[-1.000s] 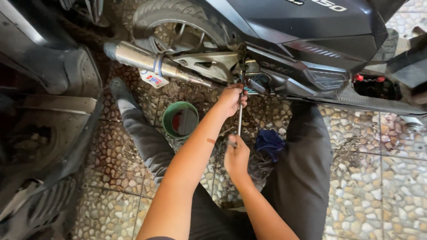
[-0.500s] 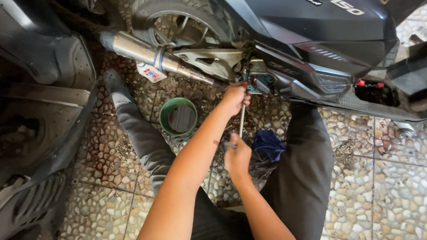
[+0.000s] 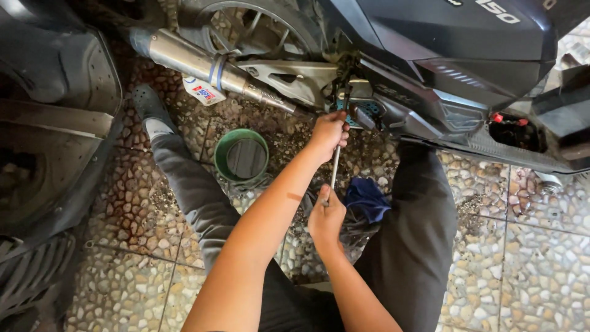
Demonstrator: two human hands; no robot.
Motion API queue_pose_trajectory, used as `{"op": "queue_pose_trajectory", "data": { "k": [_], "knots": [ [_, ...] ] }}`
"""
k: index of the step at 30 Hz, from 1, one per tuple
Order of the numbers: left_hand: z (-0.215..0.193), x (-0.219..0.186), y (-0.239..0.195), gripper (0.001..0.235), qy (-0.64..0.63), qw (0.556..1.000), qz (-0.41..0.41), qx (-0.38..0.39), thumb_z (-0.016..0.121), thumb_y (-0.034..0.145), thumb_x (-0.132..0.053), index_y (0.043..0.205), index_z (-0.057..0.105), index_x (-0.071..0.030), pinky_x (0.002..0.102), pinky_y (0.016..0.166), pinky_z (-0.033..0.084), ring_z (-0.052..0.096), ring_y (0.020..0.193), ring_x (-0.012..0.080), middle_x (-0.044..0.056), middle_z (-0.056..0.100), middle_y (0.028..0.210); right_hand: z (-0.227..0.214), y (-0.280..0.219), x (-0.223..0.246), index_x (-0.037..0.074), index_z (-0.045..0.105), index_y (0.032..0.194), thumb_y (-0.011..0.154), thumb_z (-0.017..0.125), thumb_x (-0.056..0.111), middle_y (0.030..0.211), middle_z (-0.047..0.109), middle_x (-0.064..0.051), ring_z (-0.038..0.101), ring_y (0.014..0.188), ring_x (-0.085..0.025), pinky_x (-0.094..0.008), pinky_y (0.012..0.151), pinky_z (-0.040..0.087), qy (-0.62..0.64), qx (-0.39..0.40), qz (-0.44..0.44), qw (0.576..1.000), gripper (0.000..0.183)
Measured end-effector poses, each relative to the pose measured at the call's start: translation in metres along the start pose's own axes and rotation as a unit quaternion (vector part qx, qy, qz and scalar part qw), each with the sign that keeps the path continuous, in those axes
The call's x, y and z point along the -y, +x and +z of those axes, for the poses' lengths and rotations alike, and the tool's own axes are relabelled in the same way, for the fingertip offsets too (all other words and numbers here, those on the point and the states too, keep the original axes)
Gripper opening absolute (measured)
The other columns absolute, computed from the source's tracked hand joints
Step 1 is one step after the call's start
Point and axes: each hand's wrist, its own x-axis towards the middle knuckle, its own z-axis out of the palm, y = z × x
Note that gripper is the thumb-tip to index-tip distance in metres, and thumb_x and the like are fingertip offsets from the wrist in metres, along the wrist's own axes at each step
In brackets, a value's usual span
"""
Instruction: The person sits on the floor beside a scooter and uses a socket wrench to loosen a fitting near the exhaust and engine. They remove a small brass cylindrical part, dip it in a green bowl, and scrub it with a brush while holding it over a cloth.
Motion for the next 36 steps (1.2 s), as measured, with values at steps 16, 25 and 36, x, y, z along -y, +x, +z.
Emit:
{"op": "queue_pose_trajectory", "data": {
  "k": [16,25,36],
  "knots": [
    [0.004,-0.013,0.009,0.025,0.031,0.999,-0.039,-0.012,0.055,0.108,-0.026,0.113,0.059,-0.003,0.034,0.049,0.047,0.051,0.059,0.0165,0.006,0.056,0.077,-0.010,0.026,-0.028,0.002,0.056,0.067,0.110,0.047,0.031,0.050,0.047,-0.010,0.040,0.046,-0.020,-0.037,0.046,0.033,-0.063,0.010,-0.018,0.998,0.053],
    [-0.007,0.007,0.015,0.020,-0.054,0.997,-0.022,0.042,0.053,0.108,-0.029,0.109,0.057,-0.010,0.034,0.054,0.047,0.052,0.062,0.0179,0.003,0.052,0.077,0.000,0.028,-0.045,0.009,0.036,0.060,0.109,0.052,0.035,0.054,0.034,0.006,0.026,0.049,-0.006,-0.030,0.047,0.019,0.214,-0.053,0.018,0.975,0.057],
    [-0.058,0.060,-0.110,0.062,0.144,0.966,-0.070,0.204,0.040,0.100,-0.063,0.109,0.068,-0.009,0.038,0.089,0.055,0.068,0.093,0.0167,0.002,0.072,0.099,-0.005,0.025,-0.063,0.008,0.044,0.066,0.110,0.054,0.031,0.061,0.039,0.007,0.029,0.056,-0.005,-0.028,0.049,0.021,0.254,-0.049,0.073,0.963,0.050]
  ]
}}
